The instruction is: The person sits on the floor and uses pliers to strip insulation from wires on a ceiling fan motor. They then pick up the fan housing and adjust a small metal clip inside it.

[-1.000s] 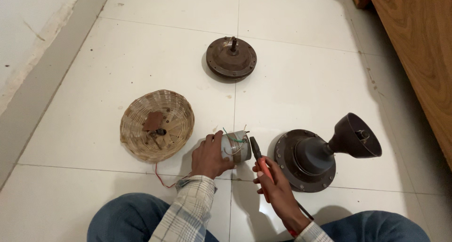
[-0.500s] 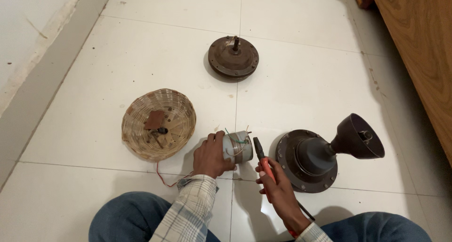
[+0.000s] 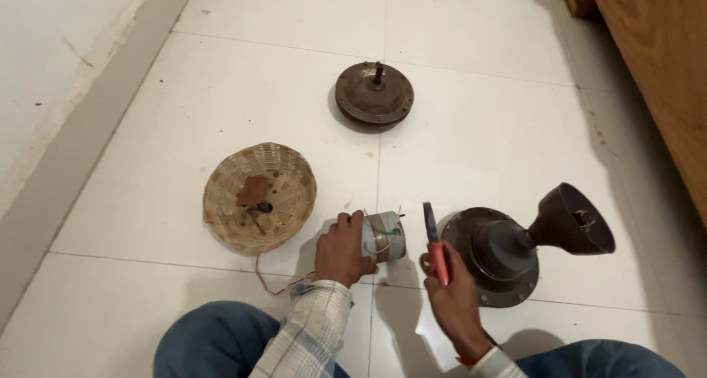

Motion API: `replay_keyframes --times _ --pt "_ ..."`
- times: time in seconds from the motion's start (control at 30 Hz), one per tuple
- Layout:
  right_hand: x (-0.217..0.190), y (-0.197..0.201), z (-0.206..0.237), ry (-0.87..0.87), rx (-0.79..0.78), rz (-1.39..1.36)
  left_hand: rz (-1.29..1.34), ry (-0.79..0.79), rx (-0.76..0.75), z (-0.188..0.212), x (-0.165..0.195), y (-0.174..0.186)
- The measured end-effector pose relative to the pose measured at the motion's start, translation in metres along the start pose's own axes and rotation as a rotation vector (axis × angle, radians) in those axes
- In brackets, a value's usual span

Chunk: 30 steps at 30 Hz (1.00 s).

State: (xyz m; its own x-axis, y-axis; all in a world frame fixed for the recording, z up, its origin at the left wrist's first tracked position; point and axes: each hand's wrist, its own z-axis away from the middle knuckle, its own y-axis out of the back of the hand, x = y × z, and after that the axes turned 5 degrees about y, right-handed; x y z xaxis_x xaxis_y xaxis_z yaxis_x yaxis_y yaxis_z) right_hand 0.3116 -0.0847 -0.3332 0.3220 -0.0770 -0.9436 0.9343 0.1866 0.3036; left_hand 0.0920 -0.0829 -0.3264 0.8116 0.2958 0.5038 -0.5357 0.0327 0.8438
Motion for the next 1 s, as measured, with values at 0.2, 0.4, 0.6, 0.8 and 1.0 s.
replay_keyframes --times 0.2,0.4,0.6,0.8,1.0 --pt "0.007 0.001 -0.001 -0.269 0.048 -0.096 0.005 0.005 -0.010 0.000 -0.001 -0.002" --pt "-0.036 0.015 -0.006 -0.629 -0.187 -0.109 0.010 0.021 -0.034 0.000 -0.002 -0.002" --pt "-0.046 0.010 -0.007 -0.606 -0.244 -0.151 -0.001 -0.016 0.008 0.000 -0.003 -0.003" --pt "-0.028 0.009 -0.012 -0.618 -0.219 -0.224 0.016 -0.006 0.009 0.001 -0.001 -0.003" --pt "-0.028 0.009 -0.014 -0.626 -0.189 -0.263 0.000 0.008 -0.001 -0.001 -0.001 -0.002"
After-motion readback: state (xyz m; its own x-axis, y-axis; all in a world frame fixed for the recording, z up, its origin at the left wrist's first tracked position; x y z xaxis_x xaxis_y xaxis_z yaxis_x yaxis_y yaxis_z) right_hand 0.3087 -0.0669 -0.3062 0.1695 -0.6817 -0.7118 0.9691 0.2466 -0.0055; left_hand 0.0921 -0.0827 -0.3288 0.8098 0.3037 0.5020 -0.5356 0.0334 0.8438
